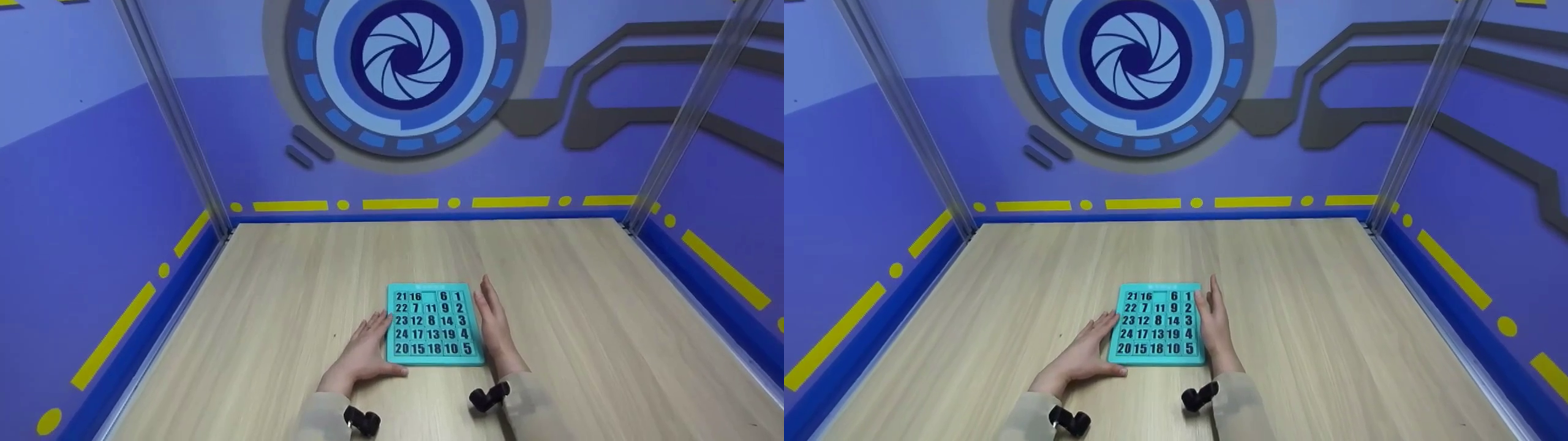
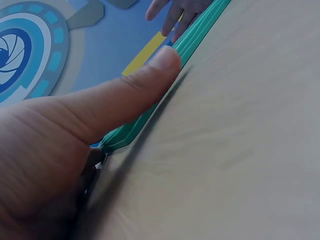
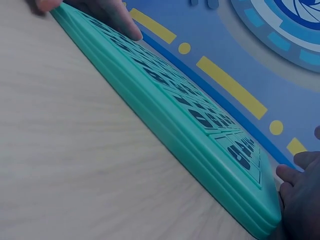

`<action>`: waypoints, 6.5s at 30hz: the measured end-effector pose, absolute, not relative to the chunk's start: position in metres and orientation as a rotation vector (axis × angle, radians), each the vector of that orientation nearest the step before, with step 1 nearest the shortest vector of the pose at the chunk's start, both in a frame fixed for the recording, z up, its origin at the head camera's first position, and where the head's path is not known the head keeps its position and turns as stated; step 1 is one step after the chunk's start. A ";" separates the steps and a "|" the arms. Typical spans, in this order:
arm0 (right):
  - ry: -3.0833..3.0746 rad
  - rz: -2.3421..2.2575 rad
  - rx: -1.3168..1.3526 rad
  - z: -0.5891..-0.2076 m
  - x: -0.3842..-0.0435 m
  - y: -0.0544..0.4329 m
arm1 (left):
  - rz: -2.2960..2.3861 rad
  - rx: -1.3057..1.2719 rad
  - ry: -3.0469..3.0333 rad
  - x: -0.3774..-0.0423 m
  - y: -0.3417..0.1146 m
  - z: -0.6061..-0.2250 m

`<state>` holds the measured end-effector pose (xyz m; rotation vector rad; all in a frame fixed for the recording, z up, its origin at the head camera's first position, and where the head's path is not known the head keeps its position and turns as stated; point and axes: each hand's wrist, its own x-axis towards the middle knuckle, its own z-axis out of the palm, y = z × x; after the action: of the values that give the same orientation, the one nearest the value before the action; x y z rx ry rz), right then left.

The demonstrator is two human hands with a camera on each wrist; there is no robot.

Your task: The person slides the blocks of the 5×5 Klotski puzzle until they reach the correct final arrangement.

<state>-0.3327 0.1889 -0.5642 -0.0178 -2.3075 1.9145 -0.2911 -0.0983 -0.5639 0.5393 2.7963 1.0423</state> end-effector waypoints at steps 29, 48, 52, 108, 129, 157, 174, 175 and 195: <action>-2.770 1.189 0.375 -0.553 -0.320 0.165 | 1.042 0.551 2.823 -0.292 -0.098 -0.566; -3.010 0.886 0.535 -0.540 -0.302 0.139 | 1.004 0.552 2.839 -0.295 -0.097 -0.566; -3.036 0.859 0.520 -0.539 -0.300 0.137 | 1.005 0.549 2.840 -0.295 -0.097 -0.567; -3.133 0.537 0.511 -0.532 -0.323 0.126 | 1.013 0.556 2.813 -0.293 -0.097 -0.564; -3.238 0.537 0.478 -0.525 -0.275 0.119 | 1.021 0.558 2.821 -0.293 -0.098 -0.567; -3.204 0.487 0.496 -0.530 -0.292 0.118 | 1.020 0.557 2.811 -0.294 -0.097 -0.566; -3.182 0.458 0.499 -0.532 -0.300 0.119 | 0.998 0.562 2.822 -0.294 -0.097 -0.566; -3.183 0.460 0.502 -0.533 -0.301 0.119 | 0.998 0.561 2.823 -0.294 -0.097 -0.566; -3.218 0.501 0.625 -0.518 -0.256 0.127 | 1.028 0.534 2.822 -0.293 -0.096 -0.566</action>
<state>-0.2565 0.1271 -0.5182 0.6253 -3.2183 0.5006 -0.2931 -0.0960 -0.5658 0.5343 2.8217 1.0284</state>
